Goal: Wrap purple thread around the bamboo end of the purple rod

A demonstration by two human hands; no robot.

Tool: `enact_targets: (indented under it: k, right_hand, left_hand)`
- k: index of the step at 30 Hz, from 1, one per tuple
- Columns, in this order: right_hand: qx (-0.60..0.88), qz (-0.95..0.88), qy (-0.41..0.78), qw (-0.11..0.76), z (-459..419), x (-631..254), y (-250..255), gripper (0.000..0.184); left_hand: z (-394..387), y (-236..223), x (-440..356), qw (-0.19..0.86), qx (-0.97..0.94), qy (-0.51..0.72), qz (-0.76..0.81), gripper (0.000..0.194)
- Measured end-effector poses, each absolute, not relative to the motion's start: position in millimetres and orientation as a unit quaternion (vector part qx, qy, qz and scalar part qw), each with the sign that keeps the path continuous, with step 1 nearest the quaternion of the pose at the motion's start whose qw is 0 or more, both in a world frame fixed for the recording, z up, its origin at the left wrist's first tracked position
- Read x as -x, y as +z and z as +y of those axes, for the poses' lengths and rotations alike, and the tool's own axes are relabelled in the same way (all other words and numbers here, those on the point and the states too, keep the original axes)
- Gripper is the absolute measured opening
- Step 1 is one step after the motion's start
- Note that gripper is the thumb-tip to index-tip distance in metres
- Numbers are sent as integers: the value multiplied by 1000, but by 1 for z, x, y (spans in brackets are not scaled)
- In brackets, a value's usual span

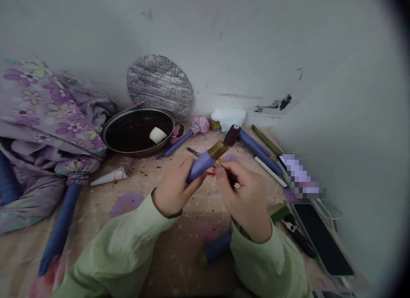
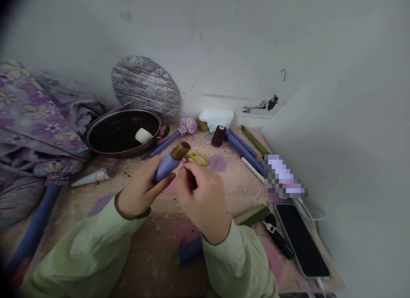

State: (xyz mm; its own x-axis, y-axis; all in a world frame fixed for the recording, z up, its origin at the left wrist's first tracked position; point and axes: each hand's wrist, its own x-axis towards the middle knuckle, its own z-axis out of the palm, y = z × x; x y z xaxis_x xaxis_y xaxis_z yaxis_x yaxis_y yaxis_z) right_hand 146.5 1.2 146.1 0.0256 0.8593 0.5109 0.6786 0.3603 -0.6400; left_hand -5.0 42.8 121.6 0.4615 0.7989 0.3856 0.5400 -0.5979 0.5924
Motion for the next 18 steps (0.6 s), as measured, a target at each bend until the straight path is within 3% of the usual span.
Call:
enact_targets:
  k: [5, 18]
  right_hand:
    - [552, -694, 92, 453, 1, -145, 146, 15]
    - [563, -693, 97, 440, 2, -143, 143, 17]
  left_hand:
    - [42, 124, 5, 292, -804, 286, 432, 19]
    - [40, 125, 7, 305, -830, 275, 378, 30]
